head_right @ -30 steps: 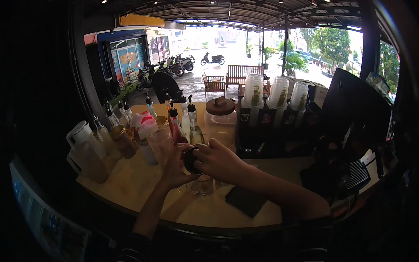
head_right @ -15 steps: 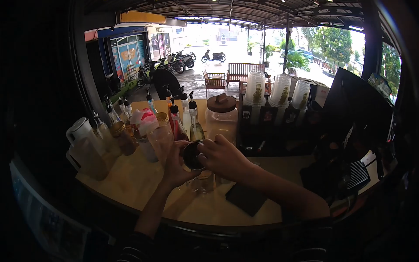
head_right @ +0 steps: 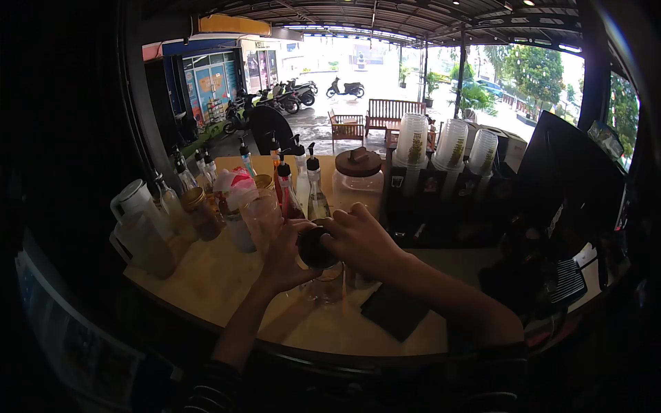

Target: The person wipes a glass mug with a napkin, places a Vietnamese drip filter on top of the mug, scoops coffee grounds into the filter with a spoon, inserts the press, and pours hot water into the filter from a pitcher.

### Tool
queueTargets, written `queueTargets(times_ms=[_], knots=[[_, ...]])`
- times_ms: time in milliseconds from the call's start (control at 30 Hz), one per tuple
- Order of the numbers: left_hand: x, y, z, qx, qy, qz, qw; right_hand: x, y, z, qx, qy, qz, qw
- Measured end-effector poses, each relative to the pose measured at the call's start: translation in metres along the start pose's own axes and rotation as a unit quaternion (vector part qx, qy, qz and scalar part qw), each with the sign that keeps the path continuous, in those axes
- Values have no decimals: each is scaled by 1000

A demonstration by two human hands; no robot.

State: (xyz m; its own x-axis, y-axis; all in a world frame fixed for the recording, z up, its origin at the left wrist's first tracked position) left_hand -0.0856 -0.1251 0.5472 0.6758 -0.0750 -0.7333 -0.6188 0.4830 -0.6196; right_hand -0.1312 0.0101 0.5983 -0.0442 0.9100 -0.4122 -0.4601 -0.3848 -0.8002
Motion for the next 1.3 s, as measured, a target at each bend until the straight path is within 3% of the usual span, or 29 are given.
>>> queueTargets(times_ms=[167, 300, 367, 500, 567, 700, 833, 933, 1000, 1133, 1300], knots=[[-3, -1, -7, 7, -4, -41, 999, -3, -2, -4, 29, -65, 21, 997], [-5, -5, -8, 3, -1, -82, 997, -5, -1, 4, 41, -56, 40, 997], [-8, -5, -10, -2, -1, -101, 995, -3, 2, -1, 66, -100, -2, 993], [-14, -6, -9, -3, 6, -141, 990, -9, -3, 10, 50, -66, -27, 996], [-15, -2, -14, -11, 20, -147, 989, -8, 7, 3, 83, -119, -24, 989], [-20, -3, -13, -16, 31, -167, 985, -15, -3, 6, 88, -116, 3, 989], [-17, 1, -19, -19, 19, -160, 987, -13, 1, 1, 44, -149, -24, 988], [-16, 1, -17, 20, 0, -154, 988, -14, -5, 10, 42, -108, 1, 993], [-18, -2, -12, -18, 15, -144, 989, -12, 4, 5, 20, -136, -43, 990], [-20, -1, -5, -5, 42, -143, 989, -16, -9, 14, -6, -100, -11, 995], [-8, 5, -12, 47, -55, -81, 994, -3, -1, 12, 3, -121, 8, 993]])
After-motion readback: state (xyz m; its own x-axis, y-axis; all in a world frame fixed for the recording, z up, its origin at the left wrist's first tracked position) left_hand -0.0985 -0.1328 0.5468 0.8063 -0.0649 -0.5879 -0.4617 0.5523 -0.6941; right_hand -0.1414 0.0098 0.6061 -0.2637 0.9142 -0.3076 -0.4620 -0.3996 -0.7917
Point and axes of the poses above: each hand's wrist, its own x-axis away from the middle knuckle, its own y-axis out of the palm, z = x × y, the point moved 5 cm from there along -x, towards the middle knuckle, and after that the axes turned 2 degrees about -z, right-handed, at the moved point
